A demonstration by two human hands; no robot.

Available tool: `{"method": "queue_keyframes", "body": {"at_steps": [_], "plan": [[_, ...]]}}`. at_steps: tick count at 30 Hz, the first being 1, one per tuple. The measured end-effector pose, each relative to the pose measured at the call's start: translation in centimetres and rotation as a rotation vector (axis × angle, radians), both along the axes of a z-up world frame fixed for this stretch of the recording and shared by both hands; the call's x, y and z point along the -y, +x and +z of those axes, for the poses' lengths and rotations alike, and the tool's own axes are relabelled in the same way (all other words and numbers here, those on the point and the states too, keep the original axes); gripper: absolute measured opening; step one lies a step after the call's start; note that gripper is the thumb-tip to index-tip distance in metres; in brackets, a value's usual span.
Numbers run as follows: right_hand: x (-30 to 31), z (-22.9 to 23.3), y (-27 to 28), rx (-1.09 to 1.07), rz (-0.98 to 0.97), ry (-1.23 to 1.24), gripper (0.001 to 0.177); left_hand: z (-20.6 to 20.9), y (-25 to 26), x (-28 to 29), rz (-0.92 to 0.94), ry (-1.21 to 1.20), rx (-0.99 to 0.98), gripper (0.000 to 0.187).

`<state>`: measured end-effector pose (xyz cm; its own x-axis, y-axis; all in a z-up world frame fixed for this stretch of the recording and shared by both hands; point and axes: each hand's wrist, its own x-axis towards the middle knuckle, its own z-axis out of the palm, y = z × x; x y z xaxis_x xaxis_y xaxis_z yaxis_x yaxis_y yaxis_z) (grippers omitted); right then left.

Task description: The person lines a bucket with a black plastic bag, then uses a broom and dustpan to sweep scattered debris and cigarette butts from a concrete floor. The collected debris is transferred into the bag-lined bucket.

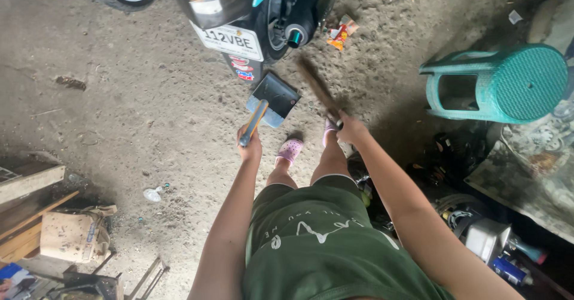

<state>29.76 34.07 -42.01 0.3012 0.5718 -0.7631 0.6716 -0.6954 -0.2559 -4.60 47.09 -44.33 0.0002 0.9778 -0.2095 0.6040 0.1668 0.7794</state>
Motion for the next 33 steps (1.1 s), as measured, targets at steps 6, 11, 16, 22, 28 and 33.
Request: {"method": "queue_keyframes", "body": {"at_steps": [6, 11, 16, 22, 28, 33], "plan": [[-8.0, -5.0, -1.7, 0.092, 0.007, -0.072, 0.090, -0.5, -2.2, -0.1, 0.054, 0.020, -0.023, 0.023], [-8.8, -6.7, -6.1, 0.096, 0.332, -0.170, 0.084, -1.1, -3.2, -0.8, -0.025, 0.020, 0.011, 0.017], [-1.1, -2.4, -8.0, -0.030, 0.423, 0.072, 0.084, -0.2, -3.7, -1.3, 0.019, 0.008, 0.068, 0.017], [5.0, 7.3, -4.9, -0.095, -0.009, -0.153, 0.098, 2.0, -2.1, -0.3, 0.135, -0.288, 0.196, 0.023], [5.7, 13.6, 2.6, 0.095, -0.248, -0.121, 0.091, 0.8, 5.5, -0.5, 0.205, -0.240, 0.298, 0.033], [2.2, 10.9, 13.1, 0.159, -0.371, -0.110, 0.082, -0.7, 14.6, -1.5, 0.135, -0.211, 0.249, 0.036]]}}
